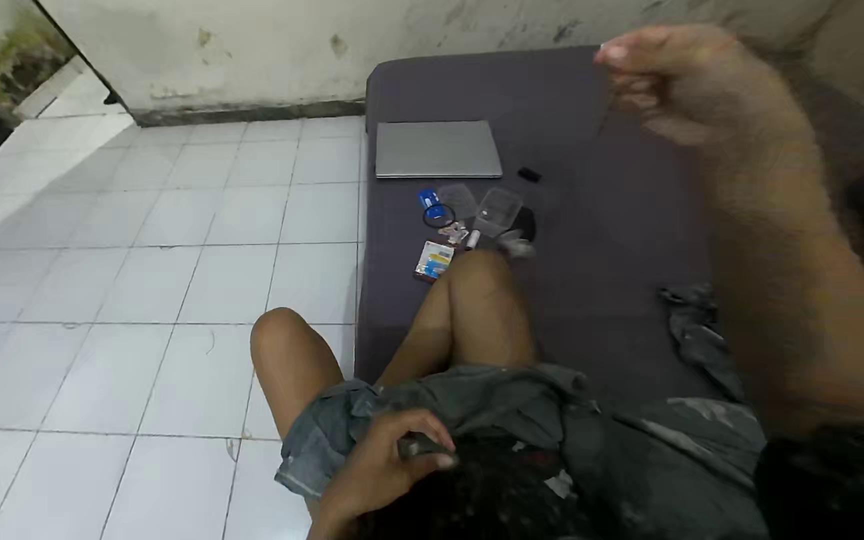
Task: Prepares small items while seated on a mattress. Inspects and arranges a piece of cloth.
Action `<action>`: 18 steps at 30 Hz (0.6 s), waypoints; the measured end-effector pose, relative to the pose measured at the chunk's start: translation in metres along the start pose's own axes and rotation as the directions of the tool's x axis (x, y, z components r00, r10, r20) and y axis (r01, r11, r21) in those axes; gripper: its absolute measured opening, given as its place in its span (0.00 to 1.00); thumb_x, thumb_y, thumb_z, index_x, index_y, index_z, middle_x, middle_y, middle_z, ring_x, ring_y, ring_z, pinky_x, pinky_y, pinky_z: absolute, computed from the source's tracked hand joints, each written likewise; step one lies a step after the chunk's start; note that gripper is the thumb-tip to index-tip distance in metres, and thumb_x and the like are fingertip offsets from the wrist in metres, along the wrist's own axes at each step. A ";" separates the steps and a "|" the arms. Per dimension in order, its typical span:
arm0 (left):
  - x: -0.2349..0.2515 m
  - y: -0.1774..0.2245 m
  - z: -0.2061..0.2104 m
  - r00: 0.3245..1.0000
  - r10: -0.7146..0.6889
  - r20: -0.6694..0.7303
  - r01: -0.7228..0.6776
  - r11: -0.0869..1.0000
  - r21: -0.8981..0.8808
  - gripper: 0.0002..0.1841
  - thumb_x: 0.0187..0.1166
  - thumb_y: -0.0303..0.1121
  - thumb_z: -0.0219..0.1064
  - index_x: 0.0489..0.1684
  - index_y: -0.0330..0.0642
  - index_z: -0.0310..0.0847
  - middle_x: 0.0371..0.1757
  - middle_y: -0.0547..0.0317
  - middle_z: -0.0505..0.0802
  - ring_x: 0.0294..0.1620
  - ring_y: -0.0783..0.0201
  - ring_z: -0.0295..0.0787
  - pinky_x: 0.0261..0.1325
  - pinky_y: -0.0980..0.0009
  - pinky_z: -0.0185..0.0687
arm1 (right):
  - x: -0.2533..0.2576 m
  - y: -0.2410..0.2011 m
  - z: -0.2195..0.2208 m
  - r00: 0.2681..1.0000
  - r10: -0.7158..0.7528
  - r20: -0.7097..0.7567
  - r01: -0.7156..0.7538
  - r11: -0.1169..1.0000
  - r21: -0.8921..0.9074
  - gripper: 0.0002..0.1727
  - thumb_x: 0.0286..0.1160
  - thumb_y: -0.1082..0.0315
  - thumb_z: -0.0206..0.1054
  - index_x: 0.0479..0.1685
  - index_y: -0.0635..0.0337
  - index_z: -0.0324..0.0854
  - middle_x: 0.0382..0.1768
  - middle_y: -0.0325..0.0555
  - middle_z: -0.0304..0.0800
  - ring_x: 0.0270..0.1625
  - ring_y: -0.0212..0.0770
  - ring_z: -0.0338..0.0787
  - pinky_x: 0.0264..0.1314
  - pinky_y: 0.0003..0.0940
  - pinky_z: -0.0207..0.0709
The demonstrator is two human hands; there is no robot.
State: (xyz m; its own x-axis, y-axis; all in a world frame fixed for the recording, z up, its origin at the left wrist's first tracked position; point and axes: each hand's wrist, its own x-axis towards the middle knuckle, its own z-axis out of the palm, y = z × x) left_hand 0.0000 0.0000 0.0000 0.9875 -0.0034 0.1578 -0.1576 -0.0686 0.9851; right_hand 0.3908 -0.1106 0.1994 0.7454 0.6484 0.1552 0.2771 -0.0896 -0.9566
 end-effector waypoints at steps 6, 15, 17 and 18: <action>0.031 -0.009 -0.002 0.893 -0.366 -0.261 0.287 0.911 -0.296 0.06 0.76 0.19 0.65 0.43 0.33 0.88 0.38 0.71 0.93 0.41 0.83 0.88 0.51 0.81 0.85 | 0.035 0.096 0.007 0.966 0.240 -0.093 -0.254 0.945 -0.204 0.14 0.93 0.67 0.52 0.60 0.68 0.79 0.27 0.33 0.71 0.21 0.22 0.67 0.26 0.18 0.65; 0.075 -0.051 -0.010 0.576 -0.651 -0.495 0.411 0.754 -0.513 0.09 0.85 0.23 0.61 0.47 0.27 0.86 0.41 0.58 0.92 0.42 0.75 0.87 0.54 0.75 0.82 | 0.126 0.240 0.082 0.898 0.397 0.189 -0.261 0.827 -0.498 0.17 0.90 0.70 0.56 0.62 0.76 0.82 0.53 0.72 0.88 0.48 0.61 0.89 0.58 0.58 0.80; 0.081 -0.049 -0.013 0.557 -0.665 -0.497 0.422 0.743 -0.520 0.08 0.85 0.22 0.61 0.46 0.27 0.86 0.40 0.59 0.92 0.42 0.75 0.87 0.54 0.75 0.82 | 0.139 0.248 0.092 0.845 0.496 0.200 -0.292 0.741 -0.604 0.18 0.88 0.67 0.60 0.58 0.78 0.83 0.52 0.72 0.87 0.49 0.61 0.88 0.59 0.58 0.78; 0.083 -0.049 -0.014 0.557 -0.671 -0.490 0.430 0.737 -0.521 0.08 0.84 0.22 0.61 0.45 0.28 0.86 0.40 0.59 0.92 0.42 0.75 0.87 0.54 0.75 0.82 | 0.144 0.247 0.095 0.826 0.535 0.175 -0.295 0.676 -0.675 0.19 0.88 0.66 0.61 0.58 0.79 0.83 0.56 0.75 0.86 0.56 0.66 0.88 0.65 0.61 0.76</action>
State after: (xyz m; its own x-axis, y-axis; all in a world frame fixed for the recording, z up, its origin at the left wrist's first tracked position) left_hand 0.0900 0.0173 -0.0338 0.6517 0.5330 -0.5396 0.3045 0.4678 0.8297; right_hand 0.5090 0.0319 -0.0377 0.6585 0.6198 -0.4269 0.3768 -0.7626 -0.5258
